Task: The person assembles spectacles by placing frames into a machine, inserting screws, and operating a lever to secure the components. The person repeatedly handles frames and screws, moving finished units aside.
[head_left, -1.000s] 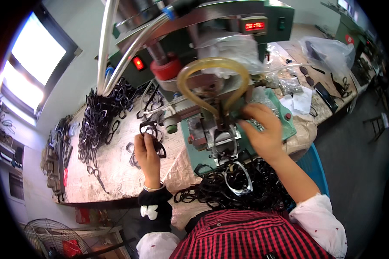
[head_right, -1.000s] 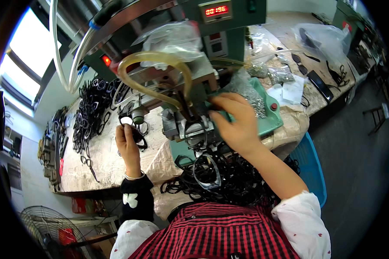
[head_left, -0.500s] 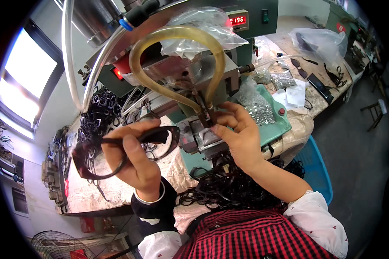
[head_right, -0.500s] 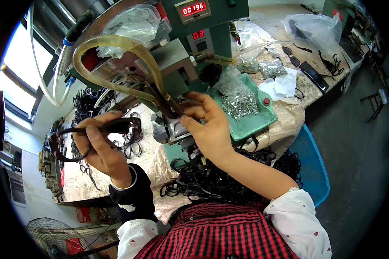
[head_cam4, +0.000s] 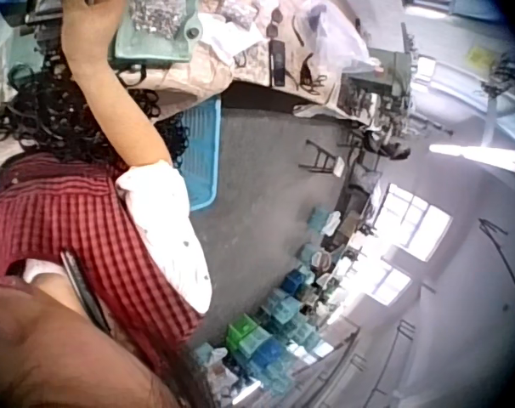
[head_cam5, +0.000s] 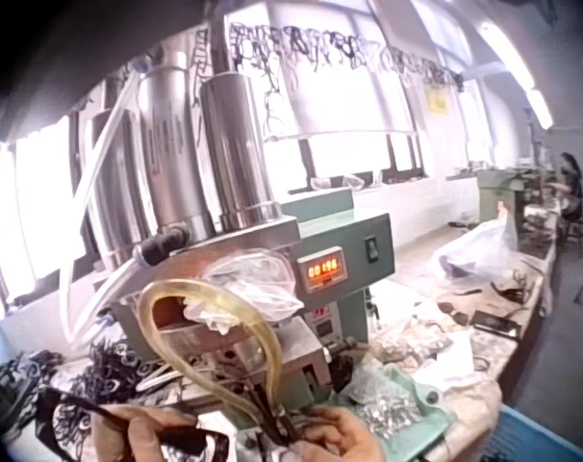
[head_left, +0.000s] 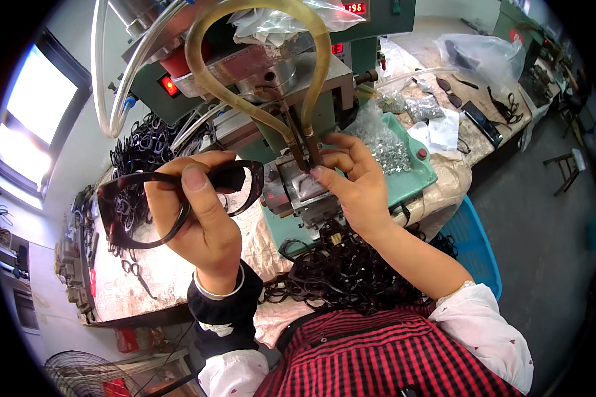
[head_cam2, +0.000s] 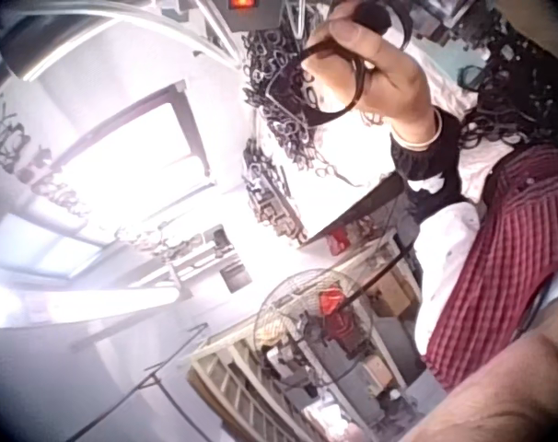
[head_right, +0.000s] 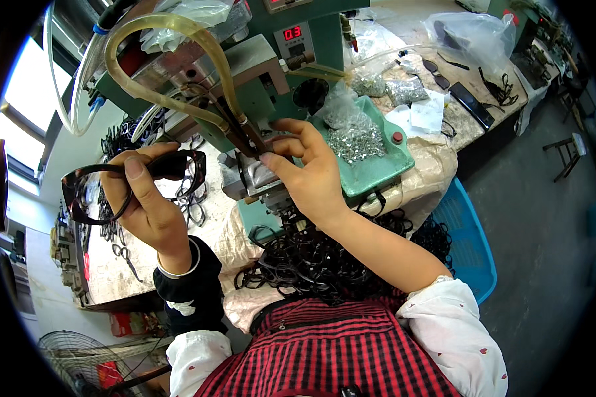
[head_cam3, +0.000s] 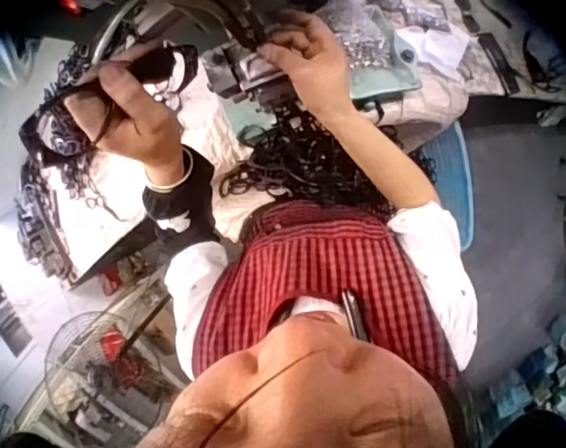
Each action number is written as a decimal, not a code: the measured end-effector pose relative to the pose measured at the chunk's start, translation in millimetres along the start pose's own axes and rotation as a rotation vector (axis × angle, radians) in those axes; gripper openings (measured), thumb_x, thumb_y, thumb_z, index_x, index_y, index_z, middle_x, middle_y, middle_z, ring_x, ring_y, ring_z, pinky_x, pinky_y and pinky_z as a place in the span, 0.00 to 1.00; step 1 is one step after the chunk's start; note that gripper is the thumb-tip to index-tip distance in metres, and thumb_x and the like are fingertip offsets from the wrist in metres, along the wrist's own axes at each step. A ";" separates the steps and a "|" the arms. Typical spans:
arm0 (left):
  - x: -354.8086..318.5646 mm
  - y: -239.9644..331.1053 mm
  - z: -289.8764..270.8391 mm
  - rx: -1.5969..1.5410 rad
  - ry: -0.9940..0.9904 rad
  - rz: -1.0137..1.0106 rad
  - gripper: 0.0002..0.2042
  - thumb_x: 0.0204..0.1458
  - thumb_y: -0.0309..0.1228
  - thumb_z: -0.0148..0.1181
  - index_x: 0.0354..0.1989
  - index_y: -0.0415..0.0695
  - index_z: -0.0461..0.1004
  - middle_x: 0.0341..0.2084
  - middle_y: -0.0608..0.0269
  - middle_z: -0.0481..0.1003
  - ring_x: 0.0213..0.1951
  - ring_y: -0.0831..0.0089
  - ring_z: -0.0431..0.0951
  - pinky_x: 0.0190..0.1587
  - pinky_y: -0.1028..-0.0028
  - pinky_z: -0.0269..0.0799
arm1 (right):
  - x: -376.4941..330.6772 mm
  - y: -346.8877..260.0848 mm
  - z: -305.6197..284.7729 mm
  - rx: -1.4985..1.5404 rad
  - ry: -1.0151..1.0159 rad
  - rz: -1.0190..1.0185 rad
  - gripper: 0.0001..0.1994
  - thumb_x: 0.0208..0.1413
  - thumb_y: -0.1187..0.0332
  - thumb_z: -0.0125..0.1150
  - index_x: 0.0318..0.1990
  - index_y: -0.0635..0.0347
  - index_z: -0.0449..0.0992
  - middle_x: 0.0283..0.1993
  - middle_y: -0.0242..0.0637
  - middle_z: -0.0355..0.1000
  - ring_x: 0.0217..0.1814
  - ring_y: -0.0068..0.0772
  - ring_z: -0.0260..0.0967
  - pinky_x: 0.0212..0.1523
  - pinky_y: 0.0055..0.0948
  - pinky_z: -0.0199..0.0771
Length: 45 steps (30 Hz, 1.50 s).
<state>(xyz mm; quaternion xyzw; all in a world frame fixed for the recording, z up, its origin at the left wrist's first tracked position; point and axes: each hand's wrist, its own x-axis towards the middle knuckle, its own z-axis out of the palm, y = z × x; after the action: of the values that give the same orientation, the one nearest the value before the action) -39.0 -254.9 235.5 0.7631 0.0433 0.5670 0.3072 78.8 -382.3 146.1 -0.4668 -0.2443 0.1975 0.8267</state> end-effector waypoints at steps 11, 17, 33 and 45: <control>-2.3 -3.6 6.8 -0.120 0.127 -0.064 0.08 0.67 0.30 0.45 0.42 0.36 0.63 0.30 0.47 0.80 0.29 0.71 0.76 0.38 0.74 0.74 | -4.2 -6.3 5.8 0.036 -0.014 0.004 0.25 0.55 0.80 0.62 0.61 0.68 0.64 0.40 0.35 0.78 0.44 0.20 0.72 0.50 0.22 0.69; -1.0 -2.3 4.3 -0.151 0.086 -0.100 0.09 0.68 0.31 0.46 0.41 0.36 0.64 0.29 0.47 0.80 0.29 0.72 0.76 0.38 0.75 0.73 | -9.1 -22.9 11.7 0.064 0.023 0.121 0.24 0.56 0.79 0.63 0.60 0.69 0.65 0.41 0.36 0.77 0.44 0.20 0.71 0.49 0.22 0.69; -3.0 -6.4 6.3 -0.104 0.123 -0.045 0.08 0.67 0.30 0.47 0.41 0.36 0.65 0.30 0.49 0.80 0.30 0.71 0.77 0.38 0.76 0.73 | -4.1 -9.4 5.8 -0.050 0.059 0.009 0.27 0.54 0.80 0.65 0.61 0.69 0.64 0.40 0.35 0.78 0.47 0.20 0.72 0.52 0.22 0.69; -53.9 44.0 2.6 -0.811 -0.745 -1.093 0.09 0.67 0.33 0.39 0.39 0.40 0.62 0.29 0.38 0.79 0.27 0.65 0.79 0.27 0.78 0.73 | -15.4 -35.0 -49.2 -0.765 -0.098 -0.220 0.17 0.54 0.78 0.56 0.52 0.63 0.78 0.53 0.45 0.78 0.57 0.37 0.75 0.59 0.33 0.71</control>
<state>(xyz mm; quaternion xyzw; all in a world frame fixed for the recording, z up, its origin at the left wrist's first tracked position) -68.1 -313.9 212.7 0.6016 0.0965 0.0124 0.7929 98.9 -441.1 151.2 -0.7022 -0.3877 0.0245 0.5967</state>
